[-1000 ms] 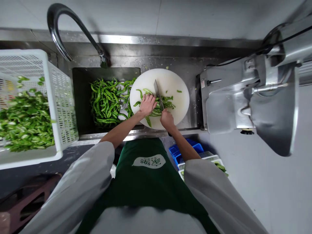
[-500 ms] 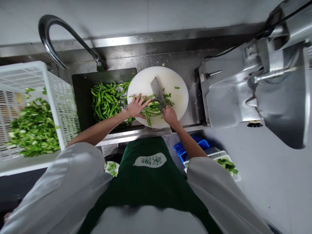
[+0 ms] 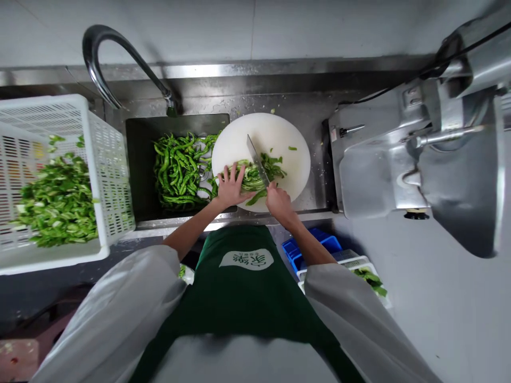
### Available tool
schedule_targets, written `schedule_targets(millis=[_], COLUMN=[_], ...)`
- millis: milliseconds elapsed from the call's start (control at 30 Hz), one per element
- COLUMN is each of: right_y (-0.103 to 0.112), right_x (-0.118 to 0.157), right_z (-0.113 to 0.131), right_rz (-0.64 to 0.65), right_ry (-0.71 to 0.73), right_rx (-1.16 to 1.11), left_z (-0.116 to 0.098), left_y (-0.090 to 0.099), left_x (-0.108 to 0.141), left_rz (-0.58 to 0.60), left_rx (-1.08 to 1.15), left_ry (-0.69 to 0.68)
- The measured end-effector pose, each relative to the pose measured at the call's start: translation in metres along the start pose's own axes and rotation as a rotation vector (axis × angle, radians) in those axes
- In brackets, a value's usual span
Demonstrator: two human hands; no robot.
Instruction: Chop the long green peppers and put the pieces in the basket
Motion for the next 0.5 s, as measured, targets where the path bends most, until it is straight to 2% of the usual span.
schedule_targets(millis=[100,200,367,500], right_y=[-0.018,-0.025,-0.016,0.002], right_x=[-0.012,-0.024,-0.038,-0.029], right_z=[0.002,0.0,-0.008,-0.016], right_rz=[0.056,0.042,0.01,-0.019], right_ry=[-0.013,-0.045,-0.032,-0.008], right_rx=[0.004,-0.015,-0.032,-0.007], left_z=[-0.01,-0.011,-0.004,-0.008], left_y=[-0.007,-0.011,-0.003,-0.002], left_x=[-0.001,-0.002,0.003,0.013], left_rz=[0.016,0.037,0.011,-0.02], left_rx=[0.007,0.004,0.033,0.059], left_ry=[-0.003,0.014,0.023,0.037])
Point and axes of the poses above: each hand's wrist, its own x-axis away from the middle knuckle, its own y-axis out of the back of the hand, z = x × y, the point moved 8 cm from there along -x, towards the middle knuckle, and after that the axes turned 10 degrees about -y, right-handed, at the moved point
